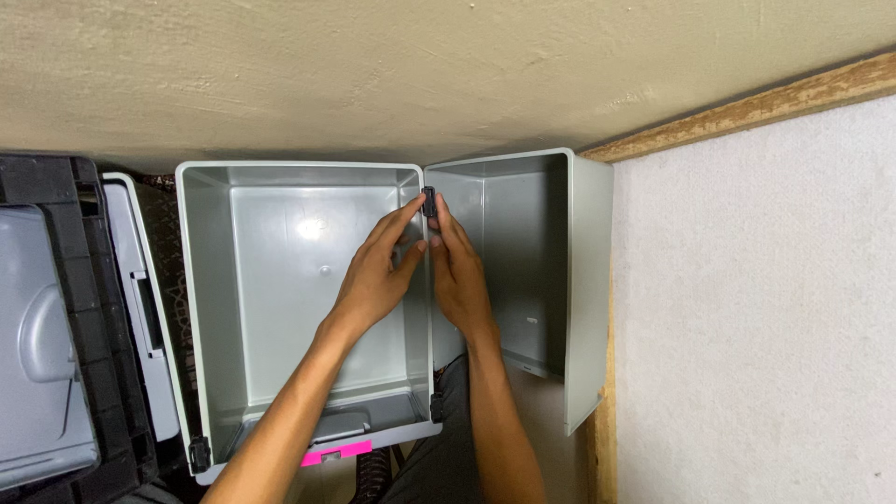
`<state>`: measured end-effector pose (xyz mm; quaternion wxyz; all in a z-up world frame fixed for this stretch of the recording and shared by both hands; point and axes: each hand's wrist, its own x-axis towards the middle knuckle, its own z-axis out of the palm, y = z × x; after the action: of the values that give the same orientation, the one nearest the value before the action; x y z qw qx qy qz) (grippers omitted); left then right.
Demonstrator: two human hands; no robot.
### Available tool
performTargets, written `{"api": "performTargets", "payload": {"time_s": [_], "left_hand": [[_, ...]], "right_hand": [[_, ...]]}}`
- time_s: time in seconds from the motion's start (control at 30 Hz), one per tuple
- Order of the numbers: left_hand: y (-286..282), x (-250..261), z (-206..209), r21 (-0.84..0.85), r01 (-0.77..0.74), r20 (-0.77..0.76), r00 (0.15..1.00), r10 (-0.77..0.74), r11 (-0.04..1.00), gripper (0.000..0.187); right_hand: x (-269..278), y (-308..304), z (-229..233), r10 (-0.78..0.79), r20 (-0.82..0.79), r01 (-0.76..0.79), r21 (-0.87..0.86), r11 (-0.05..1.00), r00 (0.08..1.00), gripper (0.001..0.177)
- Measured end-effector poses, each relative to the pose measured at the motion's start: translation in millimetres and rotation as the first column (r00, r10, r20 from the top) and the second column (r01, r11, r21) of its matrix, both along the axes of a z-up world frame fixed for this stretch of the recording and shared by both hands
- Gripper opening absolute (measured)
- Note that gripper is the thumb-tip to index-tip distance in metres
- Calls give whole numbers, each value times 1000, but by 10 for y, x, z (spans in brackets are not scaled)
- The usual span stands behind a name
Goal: The person assembles a light gray plastic storage container by attaching black plastic clips to its edges and fitting a black frame over the opening. They handle the clips and frame by hand, aligning and snapping them into place.
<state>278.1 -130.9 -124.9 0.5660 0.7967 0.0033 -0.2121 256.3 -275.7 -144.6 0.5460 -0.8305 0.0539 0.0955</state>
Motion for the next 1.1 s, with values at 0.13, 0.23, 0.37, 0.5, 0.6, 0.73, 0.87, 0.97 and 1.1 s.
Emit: {"api": "performTargets", "payload": {"time_s": [0.13,0.23,0.37,0.5,0.6,0.73,0.87,0.97,1.1], "left_hand": [[14,-8,-12,11,-13,-19,1000,13,1000,59],[11,-31,-17,25,-7,-32,999,8,1000,59],[18,-66,18,28,3,-42,999,-2,1000,56],[66,-129,100,44,-16,-9,1000,16,999,54],[120,-224,186,41,-38,-7,999,38,998,50],[238,-409,322,56,-34,31,999,32,998,48],[415,-668,518,96,-48,17,999,47,994,46],[555,-876,681,128,-71,12,997,70,989,46],[713,-1175,899,123,-117,53,992,111,986,46]], "right_hand": [[-32,10,37,-18,48,14,80,997,999,53],[-83,23,35,-33,19,31,83,996,999,52],[-100,22,34,-34,-9,34,78,996,999,52],[-155,4,79,-37,-5,37,93,995,999,52],[-228,-2,153,-63,3,63,70,996,998,50],[-416,-2,332,-70,40,69,12,998,997,51],[-689,65,593,-82,69,81,10,997,994,51],[-886,156,795,-79,55,79,-12,997,995,53],[-1159,321,1023,-44,11,45,-60,997,999,54]]}}
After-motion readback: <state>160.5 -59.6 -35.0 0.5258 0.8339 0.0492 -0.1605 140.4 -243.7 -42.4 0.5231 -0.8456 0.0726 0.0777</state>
